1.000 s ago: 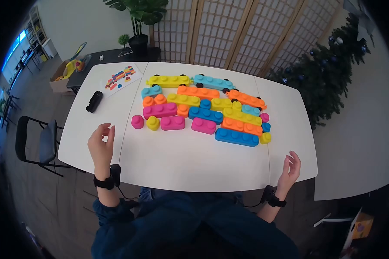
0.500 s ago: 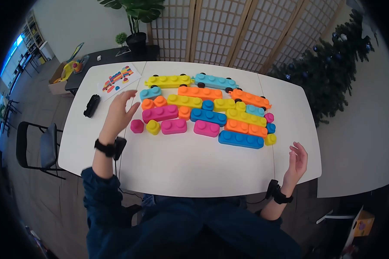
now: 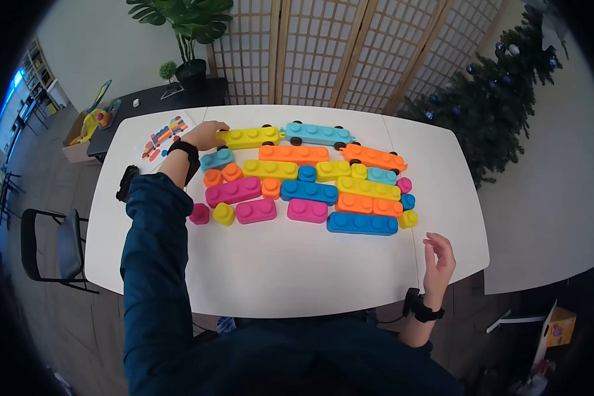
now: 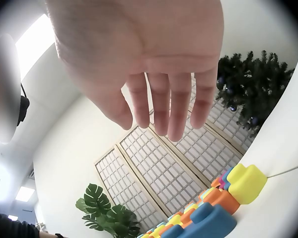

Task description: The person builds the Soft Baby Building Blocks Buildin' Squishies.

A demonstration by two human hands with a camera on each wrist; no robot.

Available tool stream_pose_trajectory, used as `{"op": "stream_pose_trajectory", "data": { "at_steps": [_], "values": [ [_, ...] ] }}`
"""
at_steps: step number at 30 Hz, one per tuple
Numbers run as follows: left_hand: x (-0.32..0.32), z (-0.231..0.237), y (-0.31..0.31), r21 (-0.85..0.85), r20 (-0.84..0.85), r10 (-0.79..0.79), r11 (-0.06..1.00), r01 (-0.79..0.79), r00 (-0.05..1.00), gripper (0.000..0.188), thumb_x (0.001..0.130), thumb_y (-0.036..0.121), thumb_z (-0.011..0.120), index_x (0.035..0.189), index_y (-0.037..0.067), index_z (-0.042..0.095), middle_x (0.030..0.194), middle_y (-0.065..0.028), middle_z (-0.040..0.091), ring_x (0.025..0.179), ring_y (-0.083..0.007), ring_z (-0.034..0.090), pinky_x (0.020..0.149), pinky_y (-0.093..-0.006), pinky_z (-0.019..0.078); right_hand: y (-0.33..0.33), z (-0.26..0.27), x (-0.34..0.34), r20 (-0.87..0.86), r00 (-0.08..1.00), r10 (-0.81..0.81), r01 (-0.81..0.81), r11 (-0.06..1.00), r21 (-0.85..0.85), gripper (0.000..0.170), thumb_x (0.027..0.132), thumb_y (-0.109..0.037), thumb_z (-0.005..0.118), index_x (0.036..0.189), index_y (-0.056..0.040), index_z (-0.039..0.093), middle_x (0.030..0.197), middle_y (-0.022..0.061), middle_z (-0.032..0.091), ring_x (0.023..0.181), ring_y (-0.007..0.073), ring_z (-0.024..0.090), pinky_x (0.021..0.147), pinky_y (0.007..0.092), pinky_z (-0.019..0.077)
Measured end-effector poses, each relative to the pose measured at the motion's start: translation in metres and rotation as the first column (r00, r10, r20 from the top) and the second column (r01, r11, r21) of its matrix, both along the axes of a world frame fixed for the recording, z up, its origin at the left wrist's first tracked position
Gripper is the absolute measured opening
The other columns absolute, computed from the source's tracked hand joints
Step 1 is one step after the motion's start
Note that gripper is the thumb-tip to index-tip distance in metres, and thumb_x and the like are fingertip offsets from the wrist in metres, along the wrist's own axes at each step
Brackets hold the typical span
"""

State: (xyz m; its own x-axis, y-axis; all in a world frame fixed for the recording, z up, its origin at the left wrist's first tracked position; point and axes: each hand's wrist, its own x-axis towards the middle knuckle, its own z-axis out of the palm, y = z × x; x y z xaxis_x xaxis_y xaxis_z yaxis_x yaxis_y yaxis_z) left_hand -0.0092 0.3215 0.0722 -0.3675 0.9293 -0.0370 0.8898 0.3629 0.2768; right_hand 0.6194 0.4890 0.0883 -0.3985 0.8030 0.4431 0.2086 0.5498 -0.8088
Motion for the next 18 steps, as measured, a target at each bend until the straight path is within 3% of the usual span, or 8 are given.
{"op": "stream_pose_trajectory", "data": {
  "at_steps": [2,7,9,14,18],
  "values": [
    [0.000,0.008,0.003,-0.095,-0.005,0.020,0.995,-0.021,1.000,0.055,0.083,0.023,0.079,0.133,0.007,0.064,0.135,-0.0163,0.063,0.127,-0.0347,0.057,0.109,-0.0415,0.0453,0.002,-0.003,0.003,0.004,1.000,0.002,-0.002,1.000,0.001,0.022,0.095,0.002,0.063,0.116,0.0009,0.067,0.115,0.0119,0.068,0.097,0.0183,0.068,0.086,0.0296,0.0528],
    [-0.010,0.001,0.016,-0.064,-0.036,-0.104,0.993,0.102,0.994,0.062,0.075,0.027,0.085,0.130,0.009,0.065,0.130,-0.0160,0.066,0.124,-0.0342,0.059,0.105,-0.0407,0.0480,0.002,-0.006,-0.001,-0.012,1.000,0.011,-0.012,0.999,-0.039,0.019,0.095,0.001,0.064,0.114,0.0014,0.068,0.112,0.0116,0.069,0.096,0.0174,0.067,0.086,0.0291,0.0532],
    [-0.005,0.007,0.024,-0.183,0.015,-0.025,0.983,0.027,1.000,0.063,0.070,0.026,0.087,0.127,0.008,0.066,0.123,-0.0165,0.068,0.117,-0.0347,0.063,0.100,-0.0408,0.0507,0.001,-0.007,-0.006,-0.020,1.000,0.024,-0.025,0.998,-0.049,0.017,0.095,0.001,0.064,0.112,0.0015,0.069,0.111,0.0116,0.069,0.096,0.0172,0.067,0.086,0.0288,0.0531],
    [-0.005,0.012,0.015,-0.175,0.003,0.034,0.984,-0.033,0.999,0.058,0.068,0.020,0.086,0.121,0.006,0.066,0.114,-0.0165,0.071,0.108,-0.0351,0.066,0.094,-0.0396,0.0525,0.001,-0.009,-0.010,-0.029,0.999,0.044,-0.046,0.997,-0.057,0.015,0.095,0.000,0.065,0.109,0.0012,0.071,0.110,0.0115,0.070,0.096,0.0168,0.067,0.086,0.0285,0.0533],
    [-0.002,0.049,-0.015,0.125,0.058,0.095,0.987,-0.102,0.994,0.050,0.066,0.018,0.081,0.112,0.003,0.069,0.103,-0.0193,0.072,0.099,-0.0352,0.070,0.087,-0.0395,0.0546,0.001,-0.007,-0.005,-0.022,0.999,0.050,-0.051,0.995,-0.085,0.016,0.095,0.000,0.067,0.109,0.0001,0.072,0.110,0.0112,0.070,0.097,0.0167,0.067,0.084,0.0287,0.0542]
  ]
}}
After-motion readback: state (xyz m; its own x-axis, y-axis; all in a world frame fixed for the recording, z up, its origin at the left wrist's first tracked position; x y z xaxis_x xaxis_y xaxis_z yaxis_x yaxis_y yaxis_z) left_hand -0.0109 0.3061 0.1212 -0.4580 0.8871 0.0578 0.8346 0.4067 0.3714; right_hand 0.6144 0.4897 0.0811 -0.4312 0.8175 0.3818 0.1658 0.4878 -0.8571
